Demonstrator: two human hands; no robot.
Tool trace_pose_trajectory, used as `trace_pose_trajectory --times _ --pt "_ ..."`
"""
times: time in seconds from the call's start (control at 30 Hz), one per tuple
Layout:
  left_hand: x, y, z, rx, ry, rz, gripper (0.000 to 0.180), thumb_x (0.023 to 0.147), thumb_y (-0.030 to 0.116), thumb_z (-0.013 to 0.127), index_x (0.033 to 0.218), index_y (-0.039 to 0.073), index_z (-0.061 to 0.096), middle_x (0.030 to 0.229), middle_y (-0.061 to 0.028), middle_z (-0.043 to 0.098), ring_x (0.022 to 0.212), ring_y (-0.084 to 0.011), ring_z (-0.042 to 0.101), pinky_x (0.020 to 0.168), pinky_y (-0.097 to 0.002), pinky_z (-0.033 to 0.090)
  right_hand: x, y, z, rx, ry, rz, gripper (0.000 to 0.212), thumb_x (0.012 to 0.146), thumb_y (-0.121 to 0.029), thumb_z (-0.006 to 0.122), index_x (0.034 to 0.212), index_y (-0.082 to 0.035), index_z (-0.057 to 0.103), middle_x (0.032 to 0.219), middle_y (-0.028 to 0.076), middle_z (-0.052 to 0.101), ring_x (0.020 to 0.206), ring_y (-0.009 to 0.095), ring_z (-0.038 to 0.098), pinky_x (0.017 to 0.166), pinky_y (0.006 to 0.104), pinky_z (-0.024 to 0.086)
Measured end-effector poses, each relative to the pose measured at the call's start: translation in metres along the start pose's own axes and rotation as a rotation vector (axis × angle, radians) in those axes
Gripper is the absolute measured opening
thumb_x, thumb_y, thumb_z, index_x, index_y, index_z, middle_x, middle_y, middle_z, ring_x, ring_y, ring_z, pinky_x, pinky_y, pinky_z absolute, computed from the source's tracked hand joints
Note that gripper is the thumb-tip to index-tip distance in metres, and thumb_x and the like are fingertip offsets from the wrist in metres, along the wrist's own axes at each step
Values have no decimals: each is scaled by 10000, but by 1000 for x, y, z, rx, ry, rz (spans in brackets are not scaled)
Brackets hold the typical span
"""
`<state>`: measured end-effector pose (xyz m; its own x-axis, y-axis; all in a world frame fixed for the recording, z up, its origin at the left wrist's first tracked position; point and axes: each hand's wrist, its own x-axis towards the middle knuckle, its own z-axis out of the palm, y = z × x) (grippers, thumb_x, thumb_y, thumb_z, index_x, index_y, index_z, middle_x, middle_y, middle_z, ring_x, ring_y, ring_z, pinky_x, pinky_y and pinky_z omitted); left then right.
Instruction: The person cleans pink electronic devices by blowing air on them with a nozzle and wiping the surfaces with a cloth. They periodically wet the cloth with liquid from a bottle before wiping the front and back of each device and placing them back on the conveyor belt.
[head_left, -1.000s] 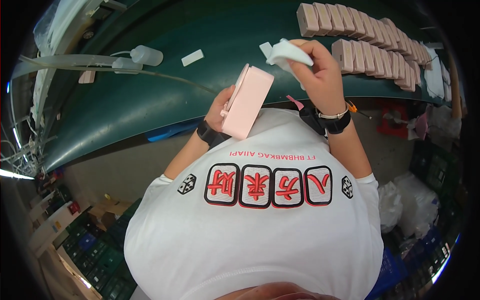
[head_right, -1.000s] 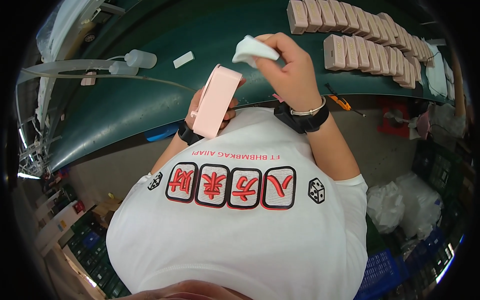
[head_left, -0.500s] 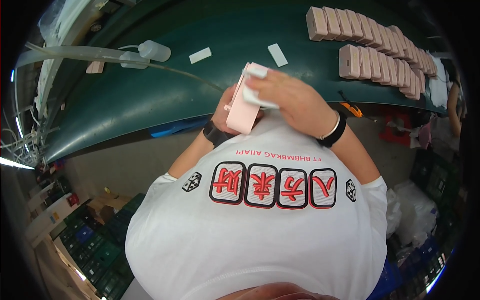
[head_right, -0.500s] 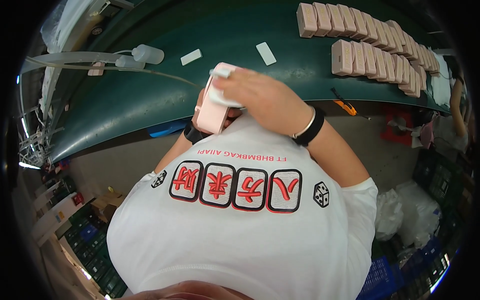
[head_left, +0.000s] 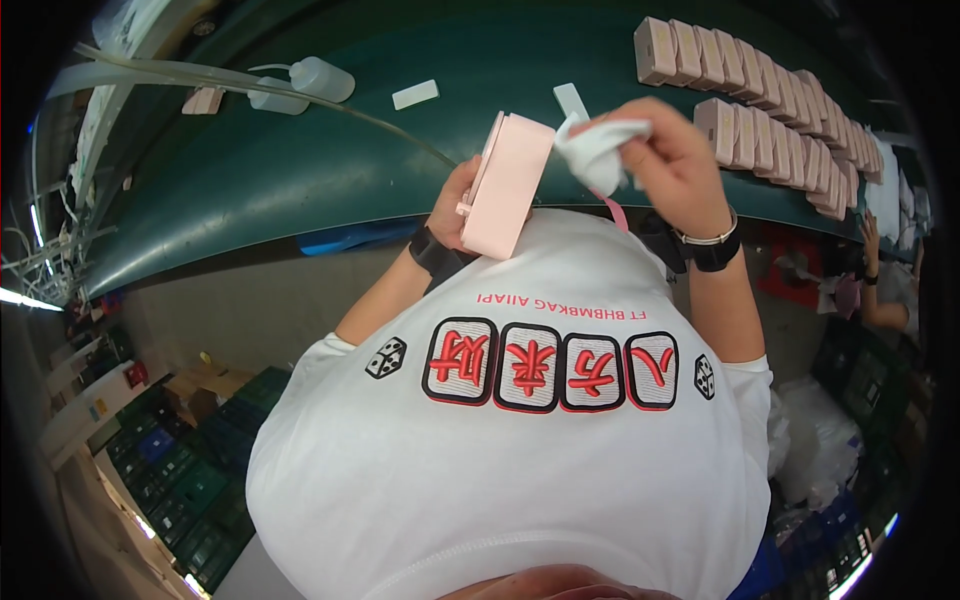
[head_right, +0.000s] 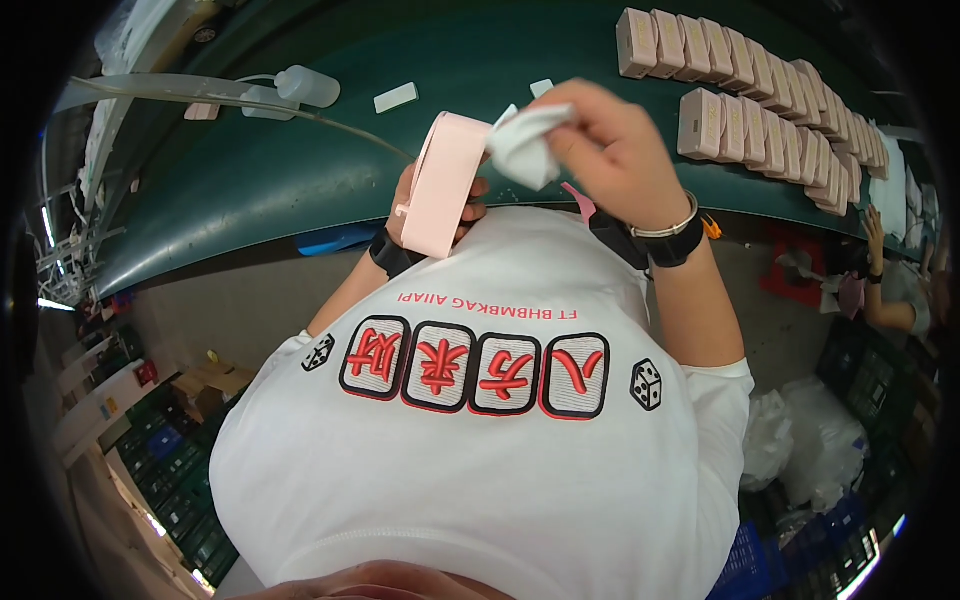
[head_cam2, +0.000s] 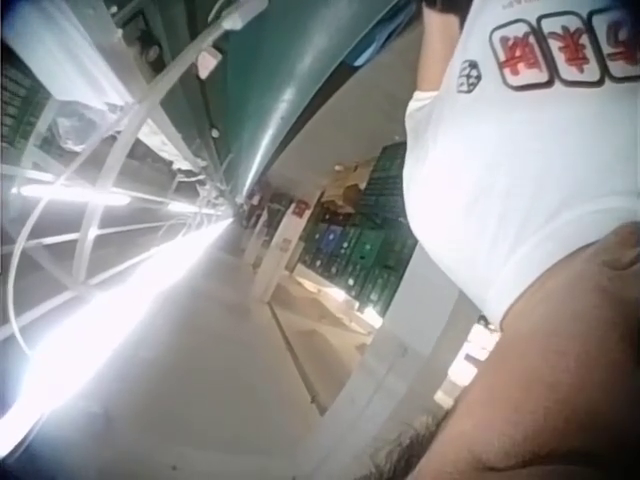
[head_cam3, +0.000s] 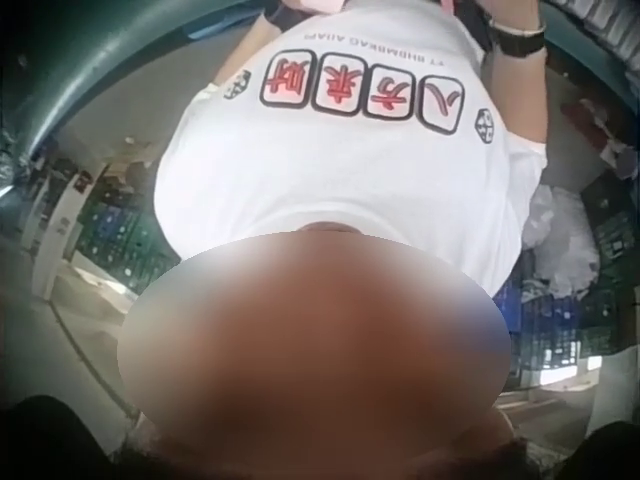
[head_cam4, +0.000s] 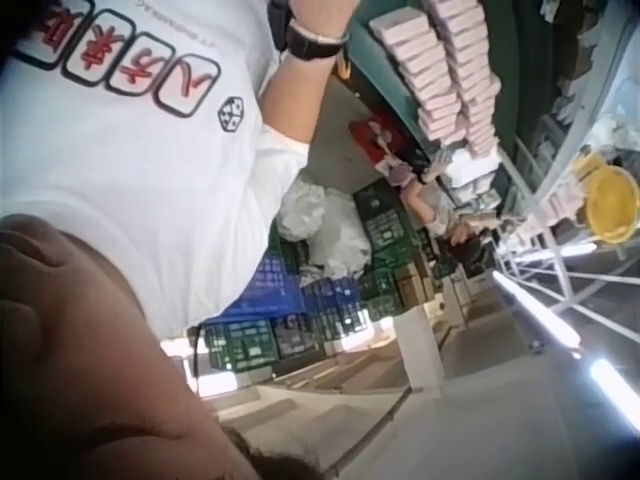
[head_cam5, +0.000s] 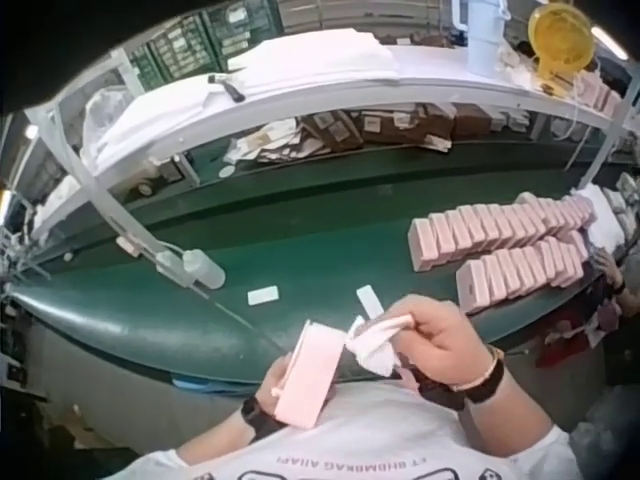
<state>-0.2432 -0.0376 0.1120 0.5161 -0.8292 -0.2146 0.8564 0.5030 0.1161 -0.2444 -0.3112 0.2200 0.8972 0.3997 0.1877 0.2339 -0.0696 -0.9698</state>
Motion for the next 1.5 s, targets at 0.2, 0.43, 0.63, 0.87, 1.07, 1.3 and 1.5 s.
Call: trace_pose_trajectory --times 0.2,0.43,0.63,0.87,1.07,1.3,1.5 --pt "0 2 -5 -5 17 -31 591 892 504 609 1270 51 570 1105 -139 677 901 -253 691 817 -382 576 13 11 7 184 631 133 182 1005 -43 478 1156 3 568 1091 60 678 930 65 617 784 198 479" --pt "5 -3 1 -34 -78 -19 605 907 542 556 1305 86 547 1122 -127 668 915 -252 685 796 -374 576 21 9 56 -275 116 -247 283 881 65 543 1141 -42 578 1214 90 663 1105 246 637 957 314 490" --pt "15 4 56 -320 313 185 620 916 559 518 1342 109 516 1126 -97 653 987 -244 658 822 -374 562 20 -3 72 -258 -265 -374 332 784 104 574 1077 -48 616 1228 79 654 1114 325 614 1033 410 464" --pt "13 29 21 -5 -45 280 620 859 423 664 1348 83 488 1155 -89 639 1083 -242 625 921 -374 529 0 -7 25 -259 -153 -173 245 843 60 571 1065 -22 635 1154 93 678 993 235 668 917 341 513" --pt "8 33 56 855 300 683 710 682 132 863 1285 42 500 1170 -95 634 1051 -230 637 888 -338 533 -19 17 -27 145 507 151 189 979 -65 548 1143 -11 625 1060 55 669 905 96 627 782 220 490" --pt "33 -2 91 1616 181 1099 718 588 29 904 1206 33 539 1125 -103 645 1006 -222 651 863 -329 535 -33 17 -49 160 580 140 224 981 -64 551 1188 -11 619 1085 56 666 925 94 612 778 201 470" --pt "54 -35 107 1738 228 1113 700 578 26 912 1175 46 548 1098 -102 643 997 -221 653 855 -328 539 -54 -12 -69 -102 167 -151 304 1001 -132 522 1279 -31 589 1270 143 620 1101 200 604 901 268 462"
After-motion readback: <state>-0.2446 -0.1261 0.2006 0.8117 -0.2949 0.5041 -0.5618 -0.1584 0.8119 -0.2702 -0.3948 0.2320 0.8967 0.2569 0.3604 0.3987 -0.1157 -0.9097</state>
